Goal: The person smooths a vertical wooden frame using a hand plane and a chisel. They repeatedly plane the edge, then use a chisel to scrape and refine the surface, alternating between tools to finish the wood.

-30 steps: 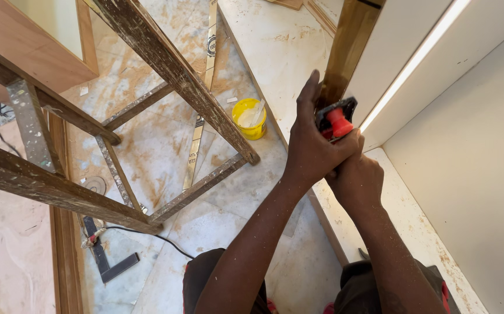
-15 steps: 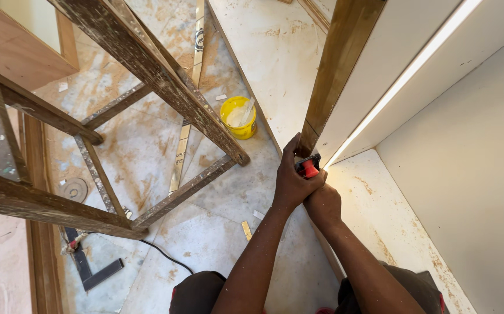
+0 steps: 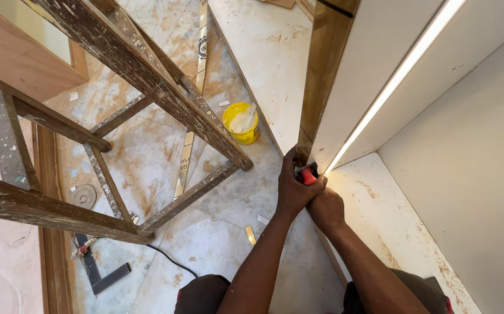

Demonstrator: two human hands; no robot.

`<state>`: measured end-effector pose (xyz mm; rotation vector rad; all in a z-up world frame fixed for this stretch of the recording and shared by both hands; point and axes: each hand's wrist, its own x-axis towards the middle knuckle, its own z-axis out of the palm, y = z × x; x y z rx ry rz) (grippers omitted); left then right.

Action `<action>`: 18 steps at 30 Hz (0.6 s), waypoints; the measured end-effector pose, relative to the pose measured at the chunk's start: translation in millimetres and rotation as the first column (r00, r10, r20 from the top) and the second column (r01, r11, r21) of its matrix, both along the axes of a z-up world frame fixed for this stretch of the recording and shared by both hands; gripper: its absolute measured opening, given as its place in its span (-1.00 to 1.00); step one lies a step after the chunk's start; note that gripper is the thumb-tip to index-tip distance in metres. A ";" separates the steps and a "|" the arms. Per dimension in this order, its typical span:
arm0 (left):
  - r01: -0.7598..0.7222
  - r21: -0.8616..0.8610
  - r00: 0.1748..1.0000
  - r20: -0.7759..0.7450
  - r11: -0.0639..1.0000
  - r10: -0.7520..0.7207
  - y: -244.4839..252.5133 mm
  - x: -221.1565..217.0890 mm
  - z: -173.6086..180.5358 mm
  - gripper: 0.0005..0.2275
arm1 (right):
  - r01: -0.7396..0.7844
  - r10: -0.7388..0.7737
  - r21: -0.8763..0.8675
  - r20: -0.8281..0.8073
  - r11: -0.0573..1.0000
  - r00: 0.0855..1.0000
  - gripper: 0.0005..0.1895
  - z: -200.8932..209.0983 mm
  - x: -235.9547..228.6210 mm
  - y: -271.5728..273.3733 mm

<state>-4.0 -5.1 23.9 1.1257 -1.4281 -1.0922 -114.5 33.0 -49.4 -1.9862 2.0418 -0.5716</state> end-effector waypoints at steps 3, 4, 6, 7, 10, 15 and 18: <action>0.002 0.043 0.998 -0.060 0.999 0.000 -1.2 -2.3 26.3 -0.21 | -0.004 0.002 -0.050 -0.029 0.999 1.000 -0.83 28.0 -2.4 1.4; -0.011 -0.008 0.999 -0.043 1.000 0.011 -1.2 -2.2 36.9 -0.19 | -0.009 0.005 -0.085 -0.047 0.996 0.999 -0.81 41.4 -3.4 1.5; -0.032 -0.116 0.999 -0.011 0.993 0.031 -1.3 -1.5 60.4 -0.14 | -0.002 -0.006 -0.124 -0.059 0.992 0.998 -0.76 72.2 -3.6 2.5; -0.026 -0.146 0.999 -0.043 0.989 0.020 -2.9 -2.3 73.9 -0.11 | 0.010 -0.018 -0.134 -0.057 0.991 0.998 -0.74 89.6 -4.1 1.2; -0.014 -0.201 0.995 -0.097 0.980 -0.006 -2.6 -0.9 115.2 -0.02 | 0.020 -0.029 -0.120 -0.072 0.993 0.997 -0.72 140.2 0.3 0.7; 0.016 -0.243 0.995 -0.095 0.970 -0.040 -4.7 1.7 185.7 0.02 | 0.053 -0.073 -0.203 -0.091 0.978 0.993 -0.64 217.2 9.2 2.5; 0.038 -0.435 0.996 -0.058 0.900 -0.070 -17.3 2.9 227.4 0.01 | 0.088 -0.118 -0.341 -0.069 0.936 0.991 -0.32 264.7 6.6 1.2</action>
